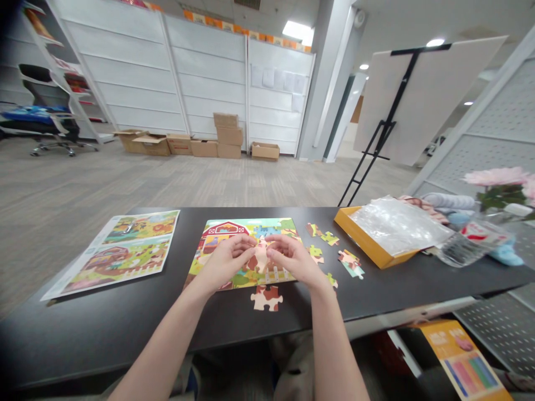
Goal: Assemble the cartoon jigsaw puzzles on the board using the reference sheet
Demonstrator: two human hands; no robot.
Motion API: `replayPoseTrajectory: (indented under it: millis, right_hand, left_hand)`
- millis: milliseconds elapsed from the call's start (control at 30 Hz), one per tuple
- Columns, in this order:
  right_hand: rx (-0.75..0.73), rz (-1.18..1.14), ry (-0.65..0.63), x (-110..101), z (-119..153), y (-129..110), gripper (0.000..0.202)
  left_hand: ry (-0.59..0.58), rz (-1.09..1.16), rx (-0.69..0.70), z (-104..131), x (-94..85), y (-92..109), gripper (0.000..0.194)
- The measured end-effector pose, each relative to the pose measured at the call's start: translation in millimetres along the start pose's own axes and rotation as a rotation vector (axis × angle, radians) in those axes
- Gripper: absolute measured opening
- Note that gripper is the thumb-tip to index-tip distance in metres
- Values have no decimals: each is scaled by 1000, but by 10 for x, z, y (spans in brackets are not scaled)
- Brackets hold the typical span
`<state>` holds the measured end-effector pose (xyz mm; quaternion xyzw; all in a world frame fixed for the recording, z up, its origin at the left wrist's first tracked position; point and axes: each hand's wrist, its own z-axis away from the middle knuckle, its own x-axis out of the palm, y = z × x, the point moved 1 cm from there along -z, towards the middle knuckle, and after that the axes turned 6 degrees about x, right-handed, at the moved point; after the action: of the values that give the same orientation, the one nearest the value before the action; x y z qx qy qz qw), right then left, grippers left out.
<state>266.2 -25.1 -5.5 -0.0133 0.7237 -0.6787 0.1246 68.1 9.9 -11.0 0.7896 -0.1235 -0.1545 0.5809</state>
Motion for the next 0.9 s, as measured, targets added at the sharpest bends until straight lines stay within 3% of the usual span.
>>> replayPoseTrajectory:
  millis: [400, 533, 600, 767, 900]
  right_hand:
    - [79, -78, 111, -50, 8, -4, 38]
    - [109, -30, 138, -88, 25, -13, 36]
    - [125, -23, 166, -114, 19, -3, 37]
    - [164, -27, 246, -179, -7, 61, 41]
    - [176, -20, 257, -214, -1, 94, 41]
  left_hand:
    - [75, 115, -62, -63, 87, 20, 29]
    - [115, 62, -33, -86, 110, -4, 21]
    - [95, -5, 7, -88, 131, 1, 19]
    - [-44, -324, 256, -68, 178, -16, 51]
    - [-76, -511, 358, -49, 182, -71, 47]
